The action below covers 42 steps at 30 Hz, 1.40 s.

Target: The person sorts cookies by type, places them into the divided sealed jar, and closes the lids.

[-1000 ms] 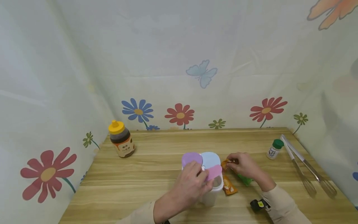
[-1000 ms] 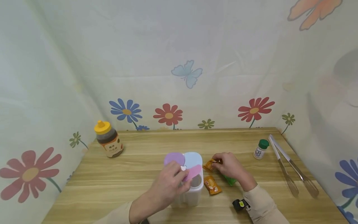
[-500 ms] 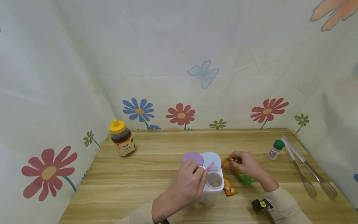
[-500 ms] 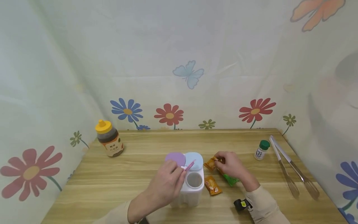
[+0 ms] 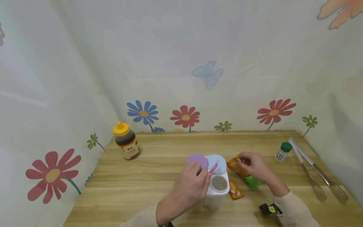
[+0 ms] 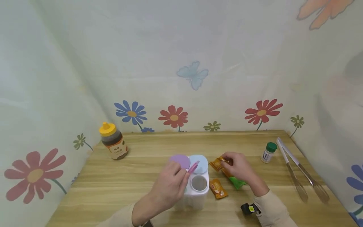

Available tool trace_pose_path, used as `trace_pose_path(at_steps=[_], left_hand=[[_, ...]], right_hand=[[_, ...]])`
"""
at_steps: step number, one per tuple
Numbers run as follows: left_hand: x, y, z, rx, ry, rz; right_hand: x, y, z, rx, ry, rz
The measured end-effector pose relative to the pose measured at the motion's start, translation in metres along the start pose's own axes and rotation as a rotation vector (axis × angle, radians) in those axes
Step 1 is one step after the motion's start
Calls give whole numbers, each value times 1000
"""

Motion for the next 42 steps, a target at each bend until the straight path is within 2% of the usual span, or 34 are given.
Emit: trace_pose_path(at_steps=[6,10,13,17,23,35,42], left_hand=[[1,-4,5,3,1,-45],[1,-3,7,5,-13,-31],[1,-2,7,14,-22,-6],[0,-1,6,27,-35,22],[-2,-1,5,22,-49,19],[-4,1,4,-23,-39,-39],[-4,1,4,-17,-42,-26]], right_hand=[[4,3,8,53,20,-86],[12,3,13,95,40,-184],[18,1,18,107,47,-220],[25,-3,26,99,69,-229],[31,-11,38,130,86,-243],[44,-24,61,283,215,-275],[48,-27,71,372,313,-224]])
Point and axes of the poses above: each hand's wrist, its own y-axis towards the middle knuckle, its own x-axis out of the back of the hand, z = x × y, the point moved 3 cm from there along y, towards the middle knuckle, and after that the axes turned 5 degrees about y, right-handed, at the moved point
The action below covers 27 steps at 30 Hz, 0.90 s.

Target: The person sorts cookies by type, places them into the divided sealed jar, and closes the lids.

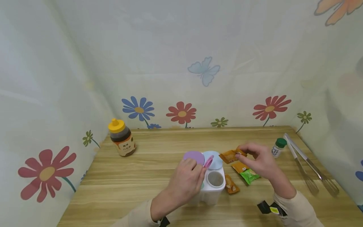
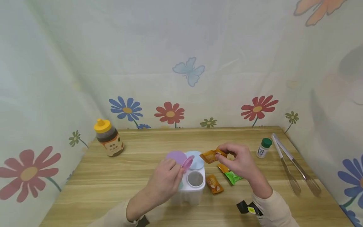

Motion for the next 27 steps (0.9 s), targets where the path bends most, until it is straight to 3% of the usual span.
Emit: trace_pose_path(at_steps=[12,27], left_hand=[[-1,-1,1,6,-12,-16],[-3,-2,1,23,-6,21]], right_hand=[[-5,1,16,35,100,83],[-18,1,29,100,150,182]])
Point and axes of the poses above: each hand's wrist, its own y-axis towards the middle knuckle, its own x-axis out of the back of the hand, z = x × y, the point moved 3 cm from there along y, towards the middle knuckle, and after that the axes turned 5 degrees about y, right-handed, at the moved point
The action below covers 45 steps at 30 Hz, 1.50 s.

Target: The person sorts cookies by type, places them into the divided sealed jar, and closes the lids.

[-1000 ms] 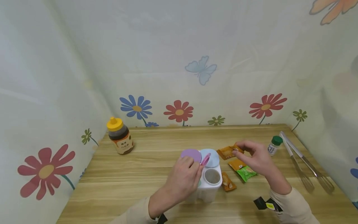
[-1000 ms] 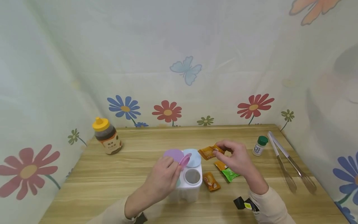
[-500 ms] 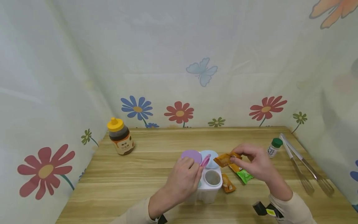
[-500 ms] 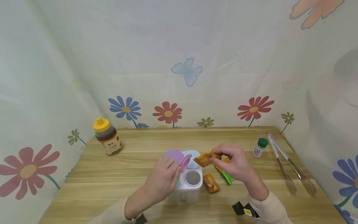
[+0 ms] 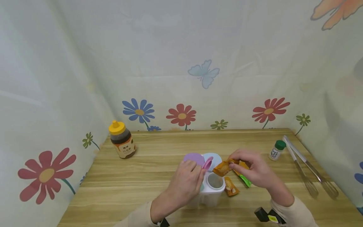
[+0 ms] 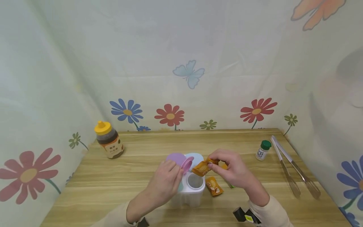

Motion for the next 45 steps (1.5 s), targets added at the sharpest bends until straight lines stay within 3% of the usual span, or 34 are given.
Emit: trace_pose_path(at_steps=[17,34,45], left_hand=[[1,0,0,6,-7,10],[0,0,0,11,-6,27],[1,0,0,22,-11,28]], right_hand=[[-13,1,2,-13,64,54],[-24,2,-3,94,-24,103],[-34,-1,-5,75,-135,139]])
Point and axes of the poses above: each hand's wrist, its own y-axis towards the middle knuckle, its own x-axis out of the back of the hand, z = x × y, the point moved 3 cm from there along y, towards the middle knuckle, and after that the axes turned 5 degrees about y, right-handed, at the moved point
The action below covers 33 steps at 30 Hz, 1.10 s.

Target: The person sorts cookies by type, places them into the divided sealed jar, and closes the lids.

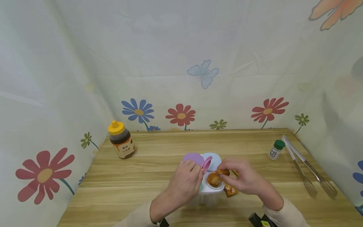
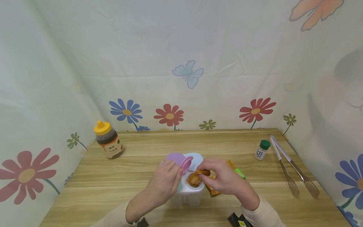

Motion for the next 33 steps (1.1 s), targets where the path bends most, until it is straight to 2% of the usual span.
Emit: trace_pose_path(at_steps=[5,10,16,21,25,33], left_hand=[[1,1,0,-9,16,-3],[1,1,0,-3,12,8],[1,1,0,7,5,7],[1,1,0,3,0,4],[1,1,0,3,-1,3],[1,1,-1,-7,-2,-21]], right_hand=[[-6,0,2,-42,-47,56],[-6,-3,0,-79,-42,4],[-6,-9,-4,-4,-30,-47],[-6,-11,-6,72,-20,-57],[-6,-12,-5,104,-34,-30],[-5,-12,-6,66,-71,77]])
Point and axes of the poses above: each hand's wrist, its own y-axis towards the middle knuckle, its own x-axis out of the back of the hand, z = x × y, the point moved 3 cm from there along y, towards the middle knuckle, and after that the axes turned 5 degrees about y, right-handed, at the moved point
